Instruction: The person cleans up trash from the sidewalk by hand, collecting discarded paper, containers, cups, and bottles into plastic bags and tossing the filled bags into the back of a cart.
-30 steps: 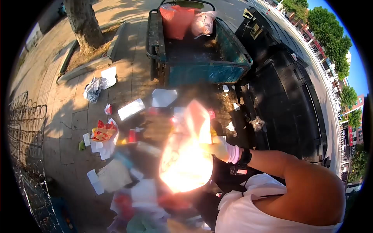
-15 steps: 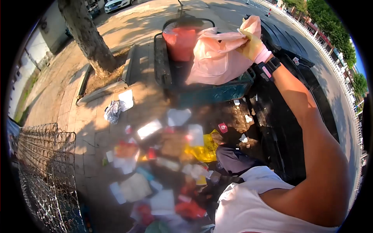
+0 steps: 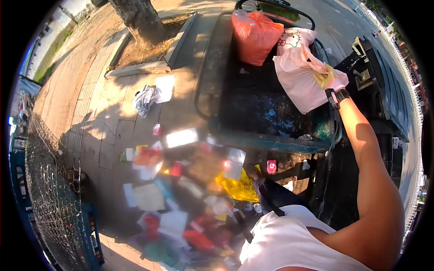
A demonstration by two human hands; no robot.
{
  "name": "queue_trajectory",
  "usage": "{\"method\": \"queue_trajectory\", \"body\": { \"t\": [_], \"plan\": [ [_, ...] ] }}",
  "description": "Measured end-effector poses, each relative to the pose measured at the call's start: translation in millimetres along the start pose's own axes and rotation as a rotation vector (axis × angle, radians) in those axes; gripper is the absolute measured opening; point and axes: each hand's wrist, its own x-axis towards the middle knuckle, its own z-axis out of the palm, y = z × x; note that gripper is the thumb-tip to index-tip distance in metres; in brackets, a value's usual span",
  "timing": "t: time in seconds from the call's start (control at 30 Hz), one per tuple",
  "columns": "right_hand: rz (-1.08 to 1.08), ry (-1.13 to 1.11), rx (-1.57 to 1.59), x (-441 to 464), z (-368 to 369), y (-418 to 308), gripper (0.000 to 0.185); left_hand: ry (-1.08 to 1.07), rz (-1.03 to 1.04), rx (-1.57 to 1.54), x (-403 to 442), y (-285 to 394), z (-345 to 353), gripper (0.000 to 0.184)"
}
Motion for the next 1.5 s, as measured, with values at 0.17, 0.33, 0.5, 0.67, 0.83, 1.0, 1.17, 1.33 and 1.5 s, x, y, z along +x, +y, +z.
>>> {"method": "queue_trajectory", "body": {
  "t": [0.17,0.33,0.5,0.67,0.83,1.0,1.17,1.33,1.5],
  "plan": [
    [0.18,-0.024,-0.12,119.6,-23.8,10.6,0.051,0.095,-0.164,0.037,-71.7,-32.4,12.8,0.024],
    [0.005,-0.097,-0.375,203.6,-62.3,-7.2,0.053,0.146,-0.295,0.105,-155.5,-86.4,27.6,0.024],
    [0.067,0.001,-0.354,287.7,-72.2,-7.8,0.053,0.206,-0.341,-0.307,-185.9,-115.7,76.4,0.031],
    [0.115,-0.182,-0.887,238.7,-89.5,20.3,0.063,0.184,-0.405,0.028,-211.2,-32.3,91.7,0.037],
    [-0.345,-0.673,-1.501,20.1,-59.6,178.5,0.057,0.24,-0.453,-0.129,-231.2,23.2,97.9,0.035],
    [-0.983,-1.271,-1.813,-150.8,-37.8,254.8,0.077,0.289,-0.533,-0.517,-272.7,-18.3,131.0,0.036],
    [-1.09,-1.273,-1.936,-154.2,-46.5,276.5,0.082,0.351,-0.619,-0.279,-336.8,-50.6,172.0,0.037],
    [-1.123,-1.298,-2.029,-154.8,-54.3,283.2,0.093,0.293,-0.526,-0.301,-381.7,-114.0,236.2,0.034],
    [-0.973,-1.182,-2.38,-174.1,-44.1,284.0,0.1,0.209,-0.535,-0.274,-361.4,-154.9,233.1,0.036]
  ]
}}
